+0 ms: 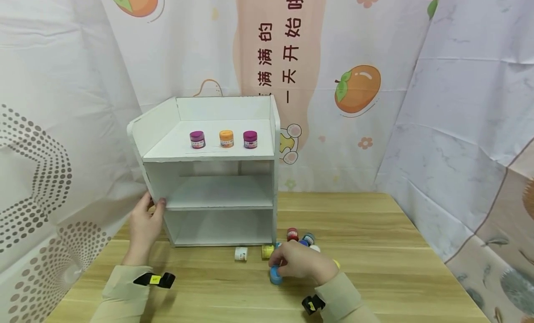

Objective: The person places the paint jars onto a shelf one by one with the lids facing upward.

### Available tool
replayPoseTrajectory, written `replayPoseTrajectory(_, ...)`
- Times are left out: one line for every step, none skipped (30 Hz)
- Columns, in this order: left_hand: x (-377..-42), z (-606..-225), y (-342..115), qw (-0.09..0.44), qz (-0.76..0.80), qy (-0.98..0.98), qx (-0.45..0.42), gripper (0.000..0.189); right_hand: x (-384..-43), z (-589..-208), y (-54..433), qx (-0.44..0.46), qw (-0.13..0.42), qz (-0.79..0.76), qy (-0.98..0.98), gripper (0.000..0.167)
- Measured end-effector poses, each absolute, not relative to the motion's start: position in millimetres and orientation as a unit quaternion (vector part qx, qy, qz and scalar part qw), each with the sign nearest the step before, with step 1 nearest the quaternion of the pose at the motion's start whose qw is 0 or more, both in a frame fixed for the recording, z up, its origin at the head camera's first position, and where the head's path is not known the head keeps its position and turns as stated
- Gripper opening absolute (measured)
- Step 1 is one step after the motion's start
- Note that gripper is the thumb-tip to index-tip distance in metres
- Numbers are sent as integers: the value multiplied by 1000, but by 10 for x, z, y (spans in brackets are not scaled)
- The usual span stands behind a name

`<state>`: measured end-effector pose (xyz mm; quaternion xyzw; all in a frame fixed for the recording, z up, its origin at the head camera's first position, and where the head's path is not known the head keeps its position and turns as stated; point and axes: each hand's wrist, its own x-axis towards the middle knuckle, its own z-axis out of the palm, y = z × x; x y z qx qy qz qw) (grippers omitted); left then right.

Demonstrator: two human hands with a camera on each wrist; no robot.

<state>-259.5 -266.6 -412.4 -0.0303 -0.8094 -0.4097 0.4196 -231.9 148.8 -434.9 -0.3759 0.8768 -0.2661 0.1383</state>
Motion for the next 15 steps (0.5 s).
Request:
replayPoseTrajectory(-2593,-4122,-2663,420,-410,-809,-32,32,-2319,-4350,1489,-377,138,-266,876,15)
replayPoseTrajectory(-2592,-4120,-2664,419,-411,-809,-32,33,-2319,-4350,1489,-380,136,-266,875,16)
replayPoseTrajectory(-2590,-4118,-2666,419,-412,-809,-33,33,-2317,-4345,1491,-383,135,-266,874,17)
replayPoseTrajectory(-2587,-4116,-2666,419,-414,-808,-34,33,-2316,-4339,1493,-387,132,-265,873,18)
replayPoseTrajectory(-2585,-4116,-2667,418,-414,-808,-34,34,-2312,-4328,1495,-391,129,-266,872,19)
replayPoseTrajectory(-2584,-4117,-2667,418,-414,-808,-35,34,-2305,-4314,1499,-394,126,-266,871,21)
replayPoseTrajectory(-2583,-4119,-2668,418,-414,-808,-35,34,-2296,-4299,1503,-396,122,-266,870,22)
replayPoseTrajectory(-2582,-4120,-2670,418,-414,-808,-34,34,-2283,-4280,1507,-399,117,-265,870,22)
replayPoseTrajectory(-2582,-4123,-2670,419,-413,-808,-35,34,-2268,-4262,1509,-403,110,-262,870,23)
replayPoseTrajectory(-2583,-4125,-2670,420,-412,-808,-36,34,-2252,-4244,1511,-405,106,-258,871,23)
replayPoseTrajectory(-2585,-4127,-2671,420,-411,-808,-37,34,-2234,-4229,1512,-408,103,-253,871,23)
replayPoseTrajectory(-2587,-4129,-2671,421,-410,-808,-38,34,-2216,-4216,1509,-412,100,-245,872,23)
replayPoseTrajectory(-2589,-4129,-2671,422,-410,-808,-39,34,-2201,-4207,1502,-416,98,-236,873,23)
replayPoseTrajectory(-2592,-4131,-2671,422,-409,-808,-40,34,-2186,-4200,1495,-420,97,-227,873,23)
replayPoseTrajectory(-2593,-4130,-2670,422,-410,-808,-40,34,-2174,-4199,1486,-424,95,-220,874,23)
